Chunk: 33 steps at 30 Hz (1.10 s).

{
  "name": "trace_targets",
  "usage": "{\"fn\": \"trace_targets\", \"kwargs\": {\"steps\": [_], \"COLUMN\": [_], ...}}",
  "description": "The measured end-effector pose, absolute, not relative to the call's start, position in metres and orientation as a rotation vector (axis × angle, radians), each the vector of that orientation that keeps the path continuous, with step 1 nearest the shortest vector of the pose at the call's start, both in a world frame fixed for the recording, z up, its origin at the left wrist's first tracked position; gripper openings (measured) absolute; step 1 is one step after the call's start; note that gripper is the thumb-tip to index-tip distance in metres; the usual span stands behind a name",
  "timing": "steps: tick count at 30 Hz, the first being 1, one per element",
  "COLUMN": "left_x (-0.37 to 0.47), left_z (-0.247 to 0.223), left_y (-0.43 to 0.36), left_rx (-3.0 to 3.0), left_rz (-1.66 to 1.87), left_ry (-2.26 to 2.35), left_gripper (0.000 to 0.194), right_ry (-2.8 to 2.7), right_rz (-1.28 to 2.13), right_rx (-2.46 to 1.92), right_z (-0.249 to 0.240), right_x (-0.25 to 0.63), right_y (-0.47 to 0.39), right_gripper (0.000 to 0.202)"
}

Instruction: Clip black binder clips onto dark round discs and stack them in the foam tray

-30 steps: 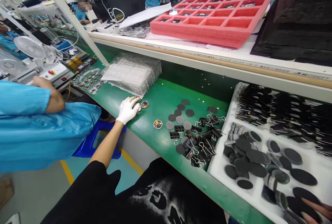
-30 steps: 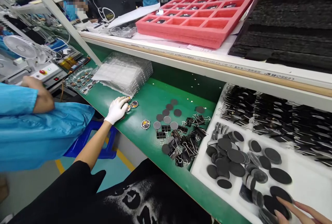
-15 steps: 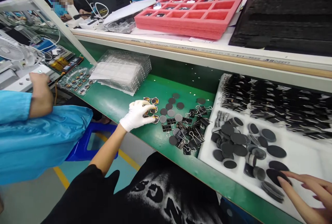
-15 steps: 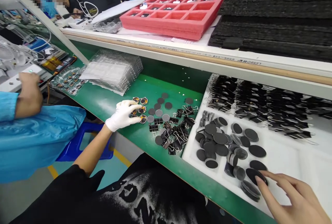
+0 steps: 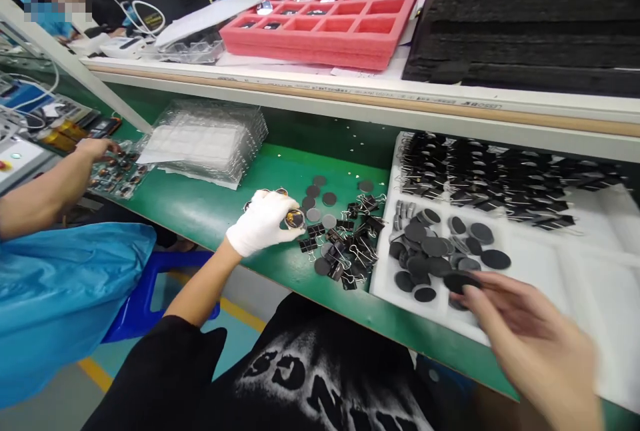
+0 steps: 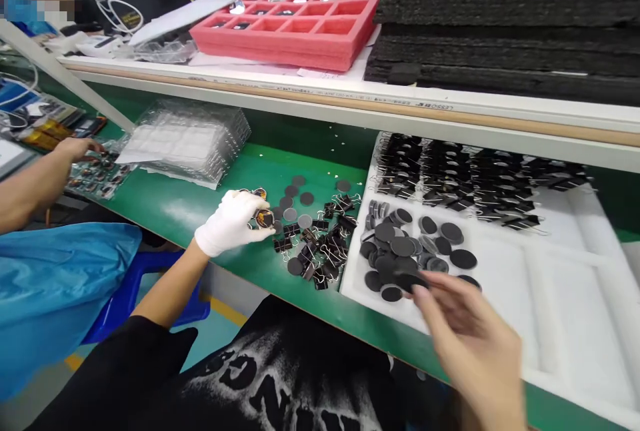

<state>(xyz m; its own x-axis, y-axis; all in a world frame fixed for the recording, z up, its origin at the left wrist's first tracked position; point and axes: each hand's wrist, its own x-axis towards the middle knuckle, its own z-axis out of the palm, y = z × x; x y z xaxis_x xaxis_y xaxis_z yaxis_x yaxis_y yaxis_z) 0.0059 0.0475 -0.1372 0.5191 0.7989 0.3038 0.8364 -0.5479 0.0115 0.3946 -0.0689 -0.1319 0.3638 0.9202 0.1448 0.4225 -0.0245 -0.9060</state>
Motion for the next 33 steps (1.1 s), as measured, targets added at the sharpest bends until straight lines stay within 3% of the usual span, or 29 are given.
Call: {"fn": "trace_targets", "kwargs": {"steps": [3, 6, 10, 15, 19, 23, 26, 30, 33], "left_x": [0.044, 0.078, 0.096, 0.093, 0.093, 0.094, 0.092, 0.096, 0.105], "left_z": [-0.122, -0.115, -0.114, -0.120, -0.130, -0.128, -0.118, -0.122, -0.141], "left_y": [0.039, 0.032, 0.025, 0.023, 0.014, 0.003, 0.016, 0.071, 0.112], "left_rx": [-2.657, -2.706, -2.768, -2.838, -2.858, -2.951, -3.145, -3.008, -2.922], "left_rz": [-0.521, -0.548, -0.562, -0.511, -0.392, -0.417, -0.450, -0.412, -0.067], "left_ry": [-1.314, -1.241, -1.244, -1.423, -1.395, -1.172, -1.046, -1.460, -1.555], "left_gripper": [0.035, 0.033, 0.033, 0.035, 0.034, 0.039, 0.053, 0.043, 0.049], "right_ry": [-1.366, -1.621, -2.075, -2.343, -2.287, -1.702, -1.407, -1.076, -0.926], "right_rz": [0.834, 0.532, 0.060, 0.093, 0.363, 1.112, 1.606, 1.657, 1.666], "right_rx": [-1.328, -1.092, -0.942, -0.938, -0.978, -1.200, -1.195, -1.164, -1.118], "right_z": [-0.121, -0.120, -0.126, -0.133, -0.138, -0.144, -0.145, -0.141, -0.138], "right_x": [0.338, 0.305, 0.300, 0.308, 0.305, 0.304, 0.312, 0.329, 0.339], "right_y": [-0.051, -0.033, -0.022, -0.021, -0.028, -0.031, -0.027, -0.019, -0.017], "right_gripper": [0.018, 0.016, 0.032, 0.045, 0.044, 0.049, 0.039, 0.037, 0.035]}}
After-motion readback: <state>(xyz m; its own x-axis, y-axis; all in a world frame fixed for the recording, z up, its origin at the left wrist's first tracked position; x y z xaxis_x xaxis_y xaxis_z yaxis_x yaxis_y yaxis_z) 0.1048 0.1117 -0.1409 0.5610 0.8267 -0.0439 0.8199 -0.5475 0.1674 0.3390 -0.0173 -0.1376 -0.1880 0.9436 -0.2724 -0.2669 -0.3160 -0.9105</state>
